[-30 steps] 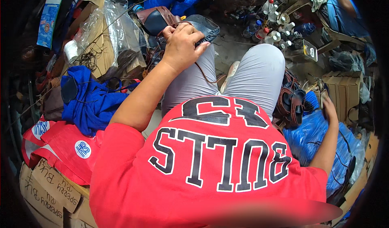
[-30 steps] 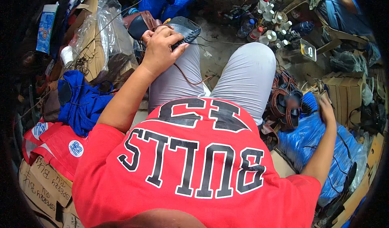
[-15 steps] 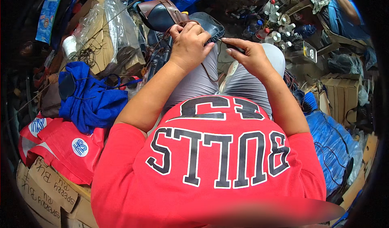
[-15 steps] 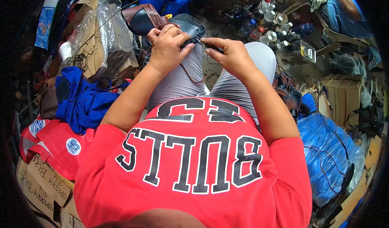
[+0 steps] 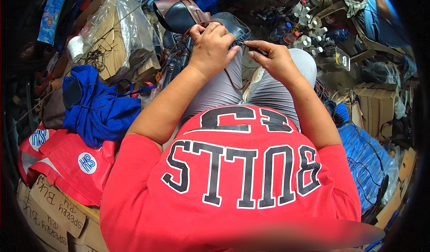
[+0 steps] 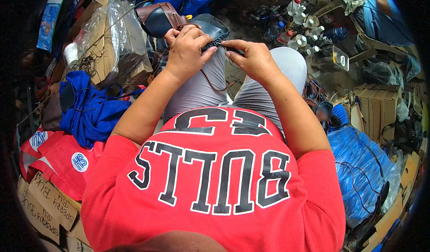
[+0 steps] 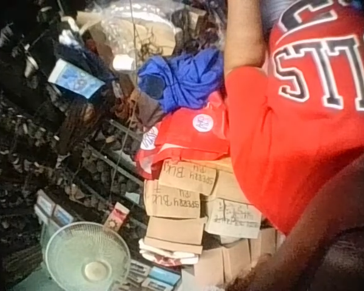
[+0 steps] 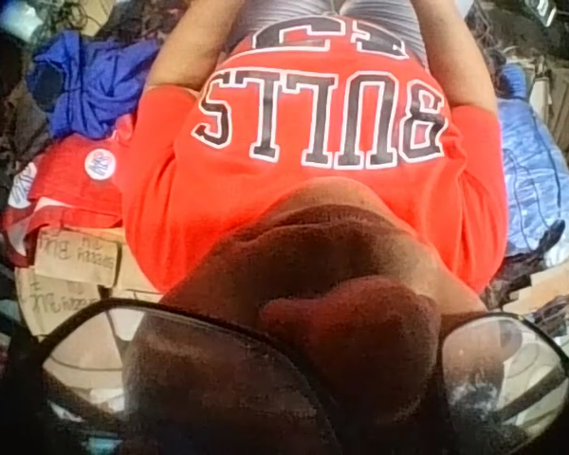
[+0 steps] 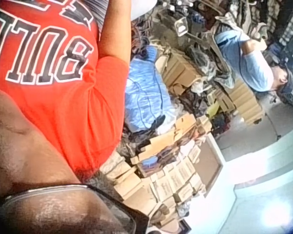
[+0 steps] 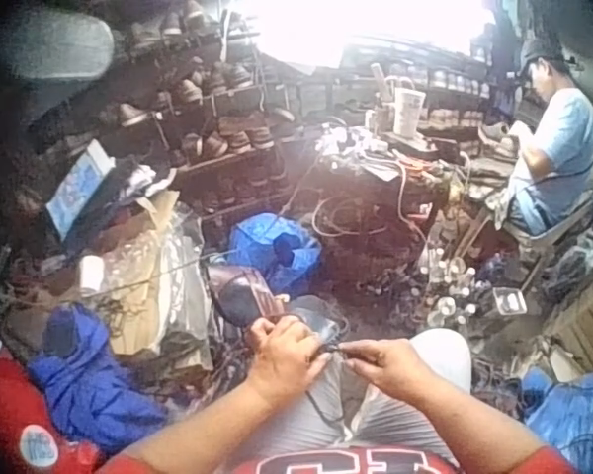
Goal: Hand-stitching the edges and components of a leather shoe upper using a needle and thread.
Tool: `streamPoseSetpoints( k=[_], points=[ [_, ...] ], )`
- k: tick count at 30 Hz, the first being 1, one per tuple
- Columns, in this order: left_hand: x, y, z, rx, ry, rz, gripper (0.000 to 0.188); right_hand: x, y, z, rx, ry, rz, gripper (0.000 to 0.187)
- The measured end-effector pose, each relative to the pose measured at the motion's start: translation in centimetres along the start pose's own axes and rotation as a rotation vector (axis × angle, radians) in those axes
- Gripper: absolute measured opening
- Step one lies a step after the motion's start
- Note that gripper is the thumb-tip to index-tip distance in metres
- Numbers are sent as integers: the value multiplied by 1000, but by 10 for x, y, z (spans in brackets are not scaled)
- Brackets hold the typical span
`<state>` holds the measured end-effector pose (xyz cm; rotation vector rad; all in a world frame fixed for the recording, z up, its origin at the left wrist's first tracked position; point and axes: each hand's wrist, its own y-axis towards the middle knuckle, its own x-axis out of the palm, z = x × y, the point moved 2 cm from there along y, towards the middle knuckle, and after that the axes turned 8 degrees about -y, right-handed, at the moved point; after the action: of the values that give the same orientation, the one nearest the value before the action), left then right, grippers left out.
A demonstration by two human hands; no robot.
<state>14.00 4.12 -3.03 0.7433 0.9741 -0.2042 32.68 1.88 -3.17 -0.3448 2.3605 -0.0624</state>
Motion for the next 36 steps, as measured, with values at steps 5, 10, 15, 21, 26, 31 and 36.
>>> streamPoseSetpoints(
  k=[5, 10, 15, 21, 26, 31, 36],
  points=[
    [-3, 3, -3, 6, -16, -26, 22, 10, 6, 8, -58, 137, 70, 27],
    [-2, 14, -13, -2, -28, -137, 25, 27, 17, 25, 5, 536, 20, 26],
    [-11, 25, -26, 125, -5, -201, 29, 19, 21, 15, -228, -57, 189, 29],
    [4, 76, -9, 45, 151, -329, 29, -5, 55, 0, -4, -681, 211, 27],
    [20, 120, 18, -136, 167, -517, 20, -29, 84, 8, 110, -784, 113, 27],
    [22, 121, 51, -174, 141, -529, 22, -56, 90, 3, 221, -682, -5, 41],
    [-10, 104, 90, 84, 25, -563, 19, -99, 101, 95, 612, -609, 127, 58]
  ],
)
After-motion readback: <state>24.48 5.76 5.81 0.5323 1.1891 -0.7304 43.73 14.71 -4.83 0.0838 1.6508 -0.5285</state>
